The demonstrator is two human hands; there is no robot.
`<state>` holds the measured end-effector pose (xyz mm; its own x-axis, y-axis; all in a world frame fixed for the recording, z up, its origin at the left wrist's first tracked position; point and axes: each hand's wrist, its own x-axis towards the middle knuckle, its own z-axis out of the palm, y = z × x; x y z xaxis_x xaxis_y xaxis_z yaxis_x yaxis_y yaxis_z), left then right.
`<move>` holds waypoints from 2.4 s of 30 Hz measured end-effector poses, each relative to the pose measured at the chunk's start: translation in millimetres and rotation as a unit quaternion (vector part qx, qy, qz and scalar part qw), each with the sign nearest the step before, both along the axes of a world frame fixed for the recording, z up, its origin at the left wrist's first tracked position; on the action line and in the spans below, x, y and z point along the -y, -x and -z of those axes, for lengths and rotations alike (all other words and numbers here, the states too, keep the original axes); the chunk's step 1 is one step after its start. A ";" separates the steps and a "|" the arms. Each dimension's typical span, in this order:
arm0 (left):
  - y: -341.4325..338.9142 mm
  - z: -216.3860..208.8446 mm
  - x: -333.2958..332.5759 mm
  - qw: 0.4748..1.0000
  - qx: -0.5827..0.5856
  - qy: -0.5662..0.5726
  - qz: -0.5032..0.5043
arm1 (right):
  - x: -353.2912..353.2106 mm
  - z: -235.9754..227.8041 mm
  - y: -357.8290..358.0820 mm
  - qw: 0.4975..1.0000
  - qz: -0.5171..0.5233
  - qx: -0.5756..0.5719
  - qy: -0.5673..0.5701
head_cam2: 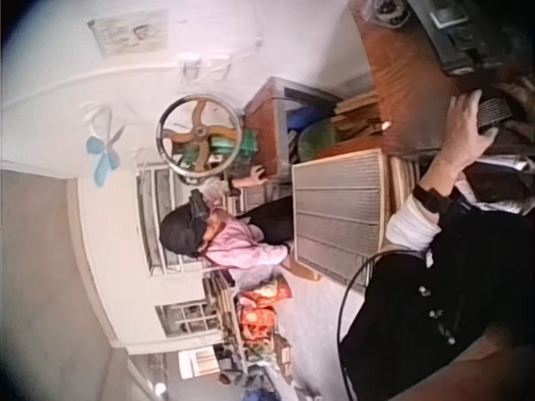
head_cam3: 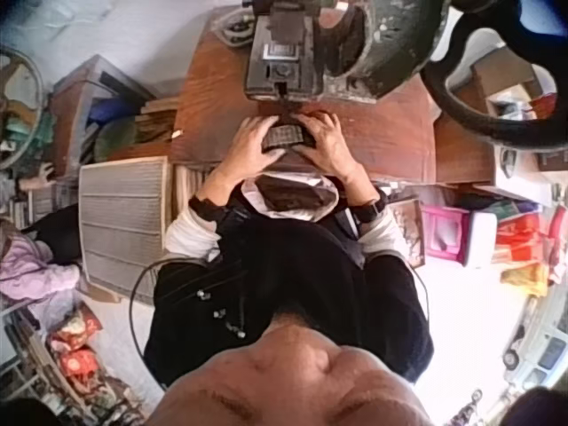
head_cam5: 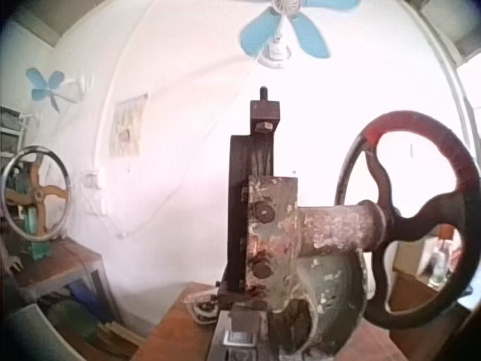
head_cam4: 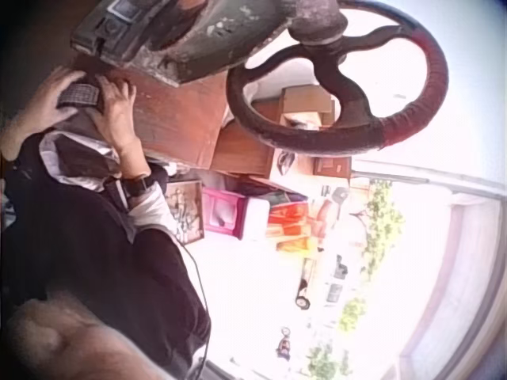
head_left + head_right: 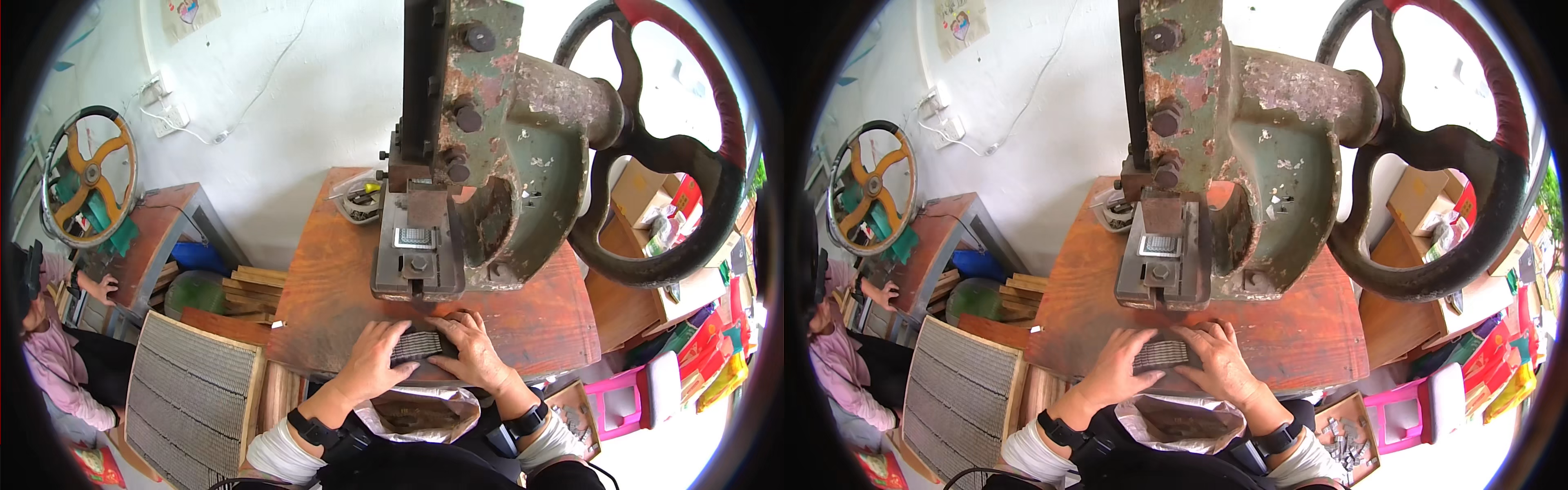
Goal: The person removes stacks of metal pieces from a yellow bag and organizes them into a wooden tray. Then, they repeatedly take stacks from the tray, position them into a press machine, rotate the wheel by hand, and place the finished pieces into a white bag.
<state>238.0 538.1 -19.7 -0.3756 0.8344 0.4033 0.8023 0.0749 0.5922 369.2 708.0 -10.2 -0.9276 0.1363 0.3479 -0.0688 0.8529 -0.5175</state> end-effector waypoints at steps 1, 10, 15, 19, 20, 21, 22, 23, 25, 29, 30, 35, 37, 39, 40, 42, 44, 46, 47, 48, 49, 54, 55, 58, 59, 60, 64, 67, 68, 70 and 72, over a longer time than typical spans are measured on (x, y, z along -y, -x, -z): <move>1.7 -1.0 0.7 1.000 0.024 -0.014 0.010 | 1.3 0.1 1.1 1.000 0.005 0.001 0.009; 3.7 -4.6 -1.7 0.999 -0.025 0.021 0.013 | -1.1 3.0 -0.7 0.995 0.022 -0.058 0.075; 9.2 -35.5 37.7 0.941 0.311 0.050 -0.122 | -1.9 7.2 -5.4 0.997 0.036 -0.056 0.049; 31.9 -73.1 34.9 0.933 0.308 -0.064 -0.174 | -1.5 10.5 -4.6 0.996 0.009 -0.086 0.026; 37.6 -81.3 23.4 0.944 0.260 -0.083 -0.185 | -1.3 10.7 -4.6 0.996 0.008 -0.088 0.028; 44.6 -89.1 7.7 0.953 0.216 -0.056 -0.206 | -0.9 10.7 -4.4 0.996 0.006 -0.086 0.020; 50.4 -94.9 -11.1 0.965 0.147 -0.042 -0.215 | -0.6 10.6 -4.6 0.996 0.003 -0.085 0.010; 53.9 -98.1 -31.3 0.967 0.123 -0.034 -0.219 | -0.2 10.4 -4.9 0.996 0.004 -0.088 0.013; 57.3 -98.4 -72.9 0.967 0.050 -0.035 -0.247 | 0.5 10.1 -6.0 0.996 0.004 -0.085 -0.005; 58.0 -88.3 -122.2 0.959 -0.015 -0.042 -0.281 | 0.6 10.8 -7.8 0.996 0.003 -0.087 0.002; 58.3 -86.4 -126.1 0.959 -0.028 -0.058 -0.275 | 0.4 11.2 -7.8 0.996 0.001 -0.086 0.002; 70.6 -95.0 -113.0 0.973 0.184 -0.086 -0.110 | 0.8 13.3 -5.8 0.996 0.000 -0.092 -0.006; 82.9 -102.8 -100.2 0.925 0.377 -0.045 0.015 | 2.2 11.2 -6.6 0.995 0.012 -0.100 0.003; 95.2 -104.3 -93.9 0.927 0.375 -0.003 0.032 | 3.3 5.6 -8.4 0.991 0.013 -0.125 0.042; 100.6 -101.0 -92.9 0.931 0.364 0.017 0.030 | 3.3 1.7 -8.7 0.987 0.016 -0.139 0.081; 107.2 -86.2 -97.6 0.953 0.301 -0.013 0.015 | 0.9 -8.7 -7.8 0.977 0.043 -0.173 0.114; 111.1 -65.1 -104.4 0.970 0.239 -0.040 -0.003 | -4.5 -20.9 -1.4 0.968 0.073 -0.190 0.148; 110.5 -44.6 -114.4 0.992 0.007 -0.093 -0.084 | -14.2 -33.0 14.5 0.961 0.097 -0.228 0.120; 112.9 -39.0 -114.6 0.991 0.021 -0.107 -0.075 | -18.5 -37.8 26.6 0.964 0.094 -0.221 0.115; 113.1 -34.7 -115.7 0.991 0.026 -0.109 -0.077 | -23.1 -41.9 39.6 0.963 0.120 -0.234 0.063; 112.3 -32.5 -115.0 0.986 0.068 -0.140 -0.061 | -27.0 -45.2 50.8 0.961 0.141 -0.237 0.007; 98.3 -44.7 -104.2 0.990 0.048 -0.110 -0.079 | -41.1 -52.8 82.7 0.974 0.139 -0.176 0.039; 94.6 -48.1 -103.9 0.989 0.075 -0.090 -0.095 | -42.6 -53.3 83.8 0.971 0.142 -0.176 0.072; 85.8 -53.3 -103.6 0.985 0.058 -0.062 -0.151 | -44.4 -53.0 84.3 0.968 0.146 -0.168 0.112; 84.3 -53.4 -103.6 0.988 0.009 -0.030 -0.151 | -44.9 -52.7 84.5 0.971 0.137 -0.161 0.115; 84.4 -53.4 -103.7 0.987 0.035 -0.003 -0.155 | -45.3 -52.4 85.3 0.972 0.139 -0.147 0.120; 87.8 -51.9 -103.1 0.988 0.001 -0.050 -0.148 | -47.4 -52.0 90.0 0.969 0.166 -0.129 0.133; 86.7 -50.5 -101.9 0.992 -0.040 -0.030 -0.116 | -47.2 -52.2 91.9 0.959 0.153 -0.154 0.180; 85.2 -49.9 -102.1 0.993 -0.039 -0.035 -0.107 | -46.7 -52.5 92.4 0.961 0.164 -0.134 0.180; 83.7 -48.8 -102.4 0.985 -0.088 -0.006 -0.149 | -45.0 -53.2 94.4 0.961 0.176 -0.117 0.180; 85.4 -48.1 -102.6 0.990 -0.028 -0.026 -0.133 | -42.7 -54.5 97.8 0.956 0.154 -0.129 0.212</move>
<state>152.7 640.6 28.5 -0.5549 0.6869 0.4693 0.7899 0.2579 0.5564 271.4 750.7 44.4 -0.7110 0.5694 0.4128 -0.0204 0.5700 -0.8214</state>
